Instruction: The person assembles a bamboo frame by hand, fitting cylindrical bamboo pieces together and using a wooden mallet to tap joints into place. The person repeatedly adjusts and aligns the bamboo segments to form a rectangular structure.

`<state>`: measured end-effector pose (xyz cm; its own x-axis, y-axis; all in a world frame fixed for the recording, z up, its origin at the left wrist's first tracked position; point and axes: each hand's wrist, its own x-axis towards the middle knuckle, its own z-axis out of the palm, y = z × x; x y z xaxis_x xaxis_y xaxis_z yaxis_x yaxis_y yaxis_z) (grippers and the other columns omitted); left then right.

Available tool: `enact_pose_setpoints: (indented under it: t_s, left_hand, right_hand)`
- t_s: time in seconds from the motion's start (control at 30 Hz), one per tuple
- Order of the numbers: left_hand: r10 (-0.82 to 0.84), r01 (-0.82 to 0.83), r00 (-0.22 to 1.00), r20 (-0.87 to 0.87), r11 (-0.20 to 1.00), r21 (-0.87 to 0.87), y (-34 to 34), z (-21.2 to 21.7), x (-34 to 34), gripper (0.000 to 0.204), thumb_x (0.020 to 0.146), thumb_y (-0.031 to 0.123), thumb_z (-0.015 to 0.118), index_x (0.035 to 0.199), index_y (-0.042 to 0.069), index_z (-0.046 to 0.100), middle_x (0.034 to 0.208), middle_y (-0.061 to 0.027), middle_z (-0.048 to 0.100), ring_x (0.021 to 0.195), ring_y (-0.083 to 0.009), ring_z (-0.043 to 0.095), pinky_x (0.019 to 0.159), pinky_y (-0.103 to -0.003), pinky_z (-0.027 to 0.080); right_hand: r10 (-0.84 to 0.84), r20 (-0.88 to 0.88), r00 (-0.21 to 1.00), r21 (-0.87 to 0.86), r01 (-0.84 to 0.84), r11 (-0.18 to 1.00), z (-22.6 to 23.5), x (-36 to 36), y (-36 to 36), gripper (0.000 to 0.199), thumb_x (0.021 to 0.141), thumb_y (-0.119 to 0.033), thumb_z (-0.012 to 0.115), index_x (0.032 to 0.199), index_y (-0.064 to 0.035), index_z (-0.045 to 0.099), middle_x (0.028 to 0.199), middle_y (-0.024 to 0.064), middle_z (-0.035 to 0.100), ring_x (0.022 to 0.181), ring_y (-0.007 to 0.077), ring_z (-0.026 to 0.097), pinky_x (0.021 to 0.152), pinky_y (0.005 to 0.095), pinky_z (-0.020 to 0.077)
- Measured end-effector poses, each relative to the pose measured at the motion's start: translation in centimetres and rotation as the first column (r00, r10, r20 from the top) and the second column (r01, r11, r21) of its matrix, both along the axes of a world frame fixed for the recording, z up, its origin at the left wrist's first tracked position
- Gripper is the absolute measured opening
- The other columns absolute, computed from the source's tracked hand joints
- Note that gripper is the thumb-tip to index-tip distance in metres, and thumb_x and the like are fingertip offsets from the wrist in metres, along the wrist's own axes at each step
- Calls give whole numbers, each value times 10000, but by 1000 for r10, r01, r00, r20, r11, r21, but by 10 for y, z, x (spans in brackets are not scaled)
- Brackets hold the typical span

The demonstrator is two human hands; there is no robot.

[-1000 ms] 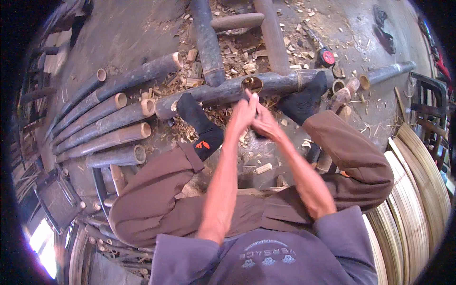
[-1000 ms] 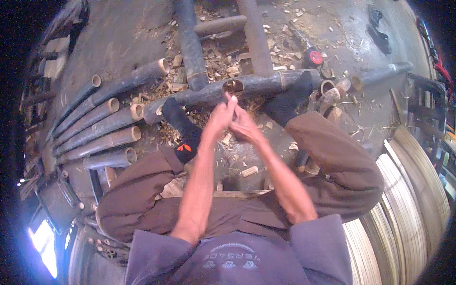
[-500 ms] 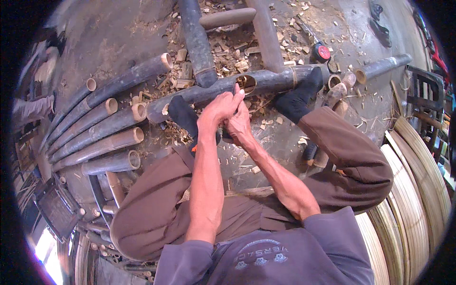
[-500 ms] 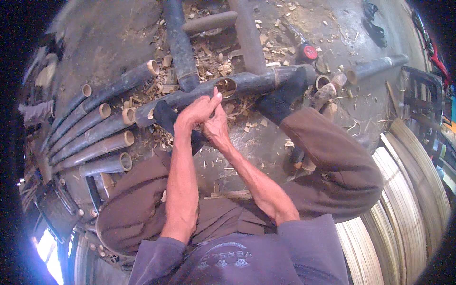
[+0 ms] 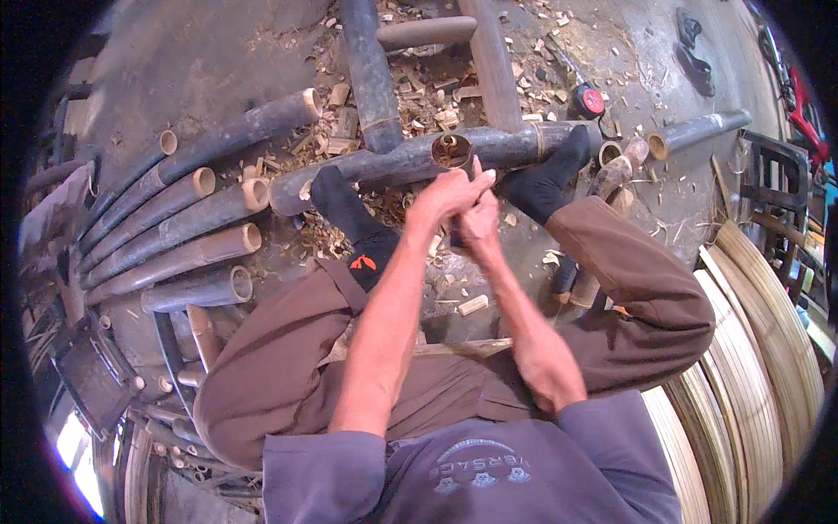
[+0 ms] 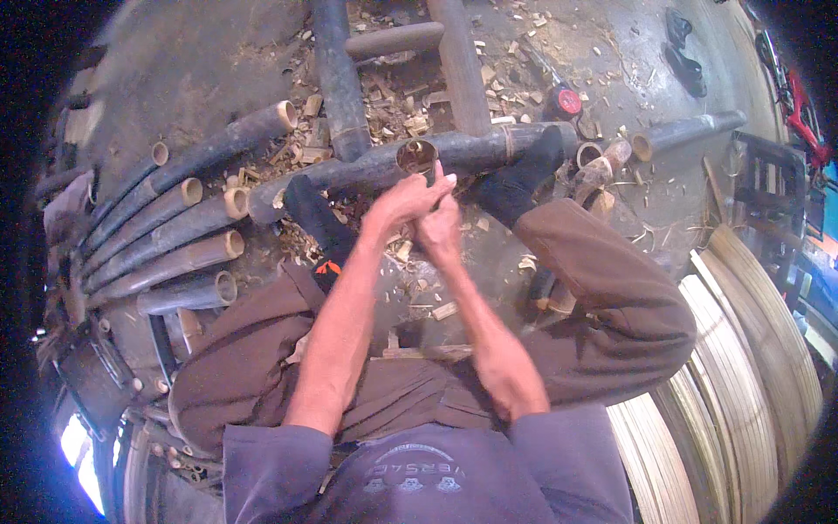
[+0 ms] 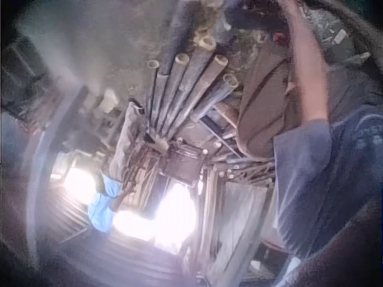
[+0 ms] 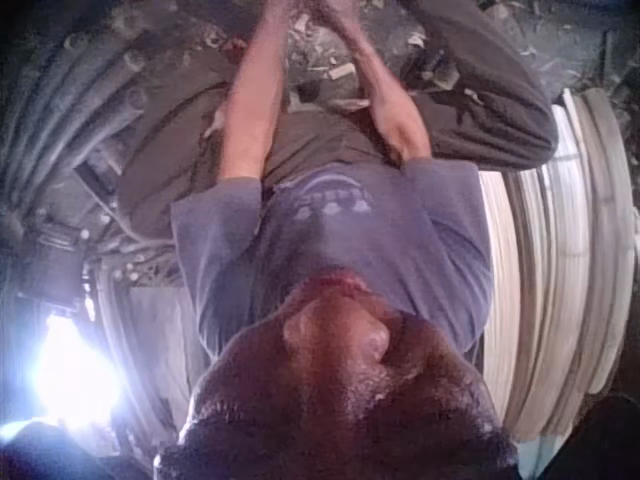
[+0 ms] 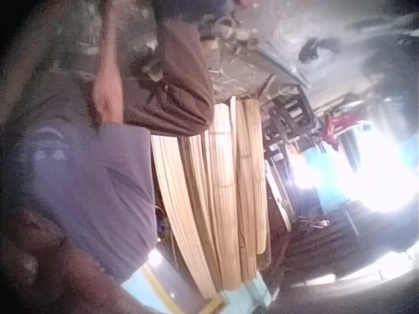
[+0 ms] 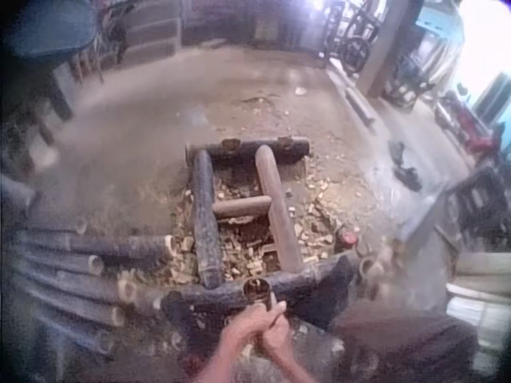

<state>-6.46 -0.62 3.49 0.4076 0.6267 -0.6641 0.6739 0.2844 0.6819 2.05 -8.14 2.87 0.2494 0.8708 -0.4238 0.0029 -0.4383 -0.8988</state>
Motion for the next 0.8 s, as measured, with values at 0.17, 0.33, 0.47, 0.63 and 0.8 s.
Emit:
enact_pose_setpoints:
  t_s: [0.17, 0.33, 0.47, 0.63, 0.8]
  left_hand:
    - [762, -590, 534, 365, 646, -485, -20, -46, 54, 754, 957, 642, 407, 1052, -83, 591, 1007, -189, 615, 928, -236, 601, 782, -394, 507]
    - [962, -548, -18, 272, 218, -807, 15, -11, 80, 703, 983, 577, 419, 1206, -81, 524, 1217, -203, 581, 1110, -310, 597, 868, -419, 516]
    - [661, -591, 707, 252, 748, -303, -14, -39, 22, 936, 900, 706, 418, 1149, -185, 563, 1156, -344, 599, 1067, -425, 622, 921, -466, 482]
    - [238, -237, 968, -78, 971, 17, -5, -3, -50, 790, 895, 629, 496, 984, -140, 658, 879, -270, 679, 907, -340, 667, 816, -434, 496]
    - [517, -557, 829, 215, 723, 409, 26, 61, -79, 414, 962, 363, 551, 1032, -32, 652, 850, -103, 673, 785, -189, 634, 701, -346, 499]
  right_hand:
    - [733, 533, 422, -304, -713, 632, 47, 79, 67, 628, 830, -218, 619, 1433, -158, 454, 1146, 256, 636, 1048, 374, 637, 915, 433, 484]
    - [906, 395, -155, -626, -767, 141, 39, 87, 160, 616, 787, -302, 648, 1359, -110, 524, 1129, 236, 651, 1062, 394, 617, 910, 450, 488]
    - [702, 180, 689, -26, -710, 704, 7, 65, 57, 752, 846, -336, 667, 1484, -79, 364, 1391, 228, 518, 1271, 277, 519, 1035, 370, 418]
    - [172, -231, 958, -12, -179, 984, -5, -21, 11, 798, 888, -333, 693, 1530, -101, 280, 1210, 72, 605, 997, 142, 564, 873, 286, 477]
    - [-690, -557, 463, -536, 434, 724, -9, -71, 106, 544, 926, -356, 546, 1367, -65, 417, 1151, 100, 584, 960, 239, 578, 820, 369, 505]
